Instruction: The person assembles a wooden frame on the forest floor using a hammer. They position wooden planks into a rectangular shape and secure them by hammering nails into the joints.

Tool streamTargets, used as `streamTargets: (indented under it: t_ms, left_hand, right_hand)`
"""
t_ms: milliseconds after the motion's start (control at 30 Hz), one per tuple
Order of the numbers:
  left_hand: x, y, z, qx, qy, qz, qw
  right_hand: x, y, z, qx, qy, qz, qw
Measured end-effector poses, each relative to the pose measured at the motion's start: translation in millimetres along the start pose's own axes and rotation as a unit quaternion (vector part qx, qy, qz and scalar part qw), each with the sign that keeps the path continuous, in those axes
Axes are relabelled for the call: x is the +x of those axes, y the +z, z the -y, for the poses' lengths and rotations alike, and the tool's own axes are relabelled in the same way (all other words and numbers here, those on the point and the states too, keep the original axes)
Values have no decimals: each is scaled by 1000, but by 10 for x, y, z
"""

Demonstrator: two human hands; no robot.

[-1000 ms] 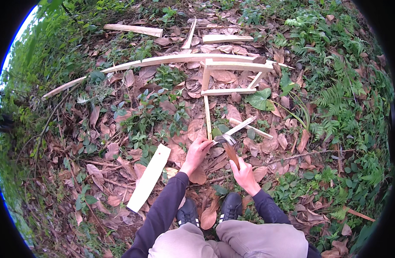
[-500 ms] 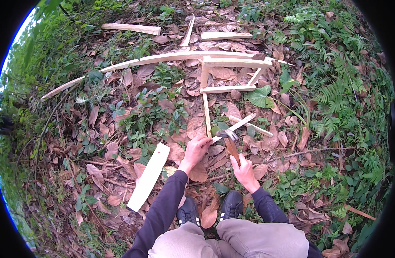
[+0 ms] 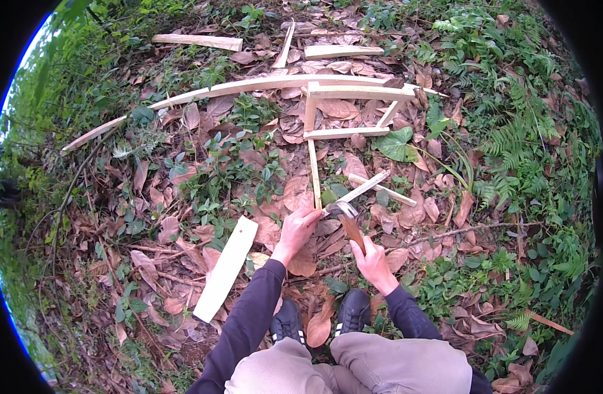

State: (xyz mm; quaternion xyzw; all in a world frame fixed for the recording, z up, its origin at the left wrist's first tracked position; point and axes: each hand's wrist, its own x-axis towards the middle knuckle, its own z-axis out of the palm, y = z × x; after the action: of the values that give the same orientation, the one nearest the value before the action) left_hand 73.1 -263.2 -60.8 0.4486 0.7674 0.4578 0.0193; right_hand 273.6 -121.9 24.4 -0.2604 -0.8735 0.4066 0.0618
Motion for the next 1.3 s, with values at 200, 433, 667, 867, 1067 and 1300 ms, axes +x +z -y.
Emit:
streamTargets:
  t_ms: [200,433,667,867,1067,1300]
  left_hand:
    - [-63,57,20,0,-18,-29,999]
    - [-103,107,8,-22,-53,-17,998]
    - [-114,133,18,-28,-48,-17,998]
    - [-129,154,17,-30,-68,-23,997]
    - [-164,156,67,-34,-76,-33,996]
    - [-175,156,62,-46,-75,-22,996]
  right_hand:
    - [-7,-65,74,-45,-60,4,997]
    - [48,-84,10,-70,-74,18,995]
    - [24,-58,4,-59,-53,20,997]
    - [-3,-54,5,-71,-72,19,995]
    - [21,-27,25,-80,-88,24,993]
    - [32,-19,-10,-93,-99,8,991]
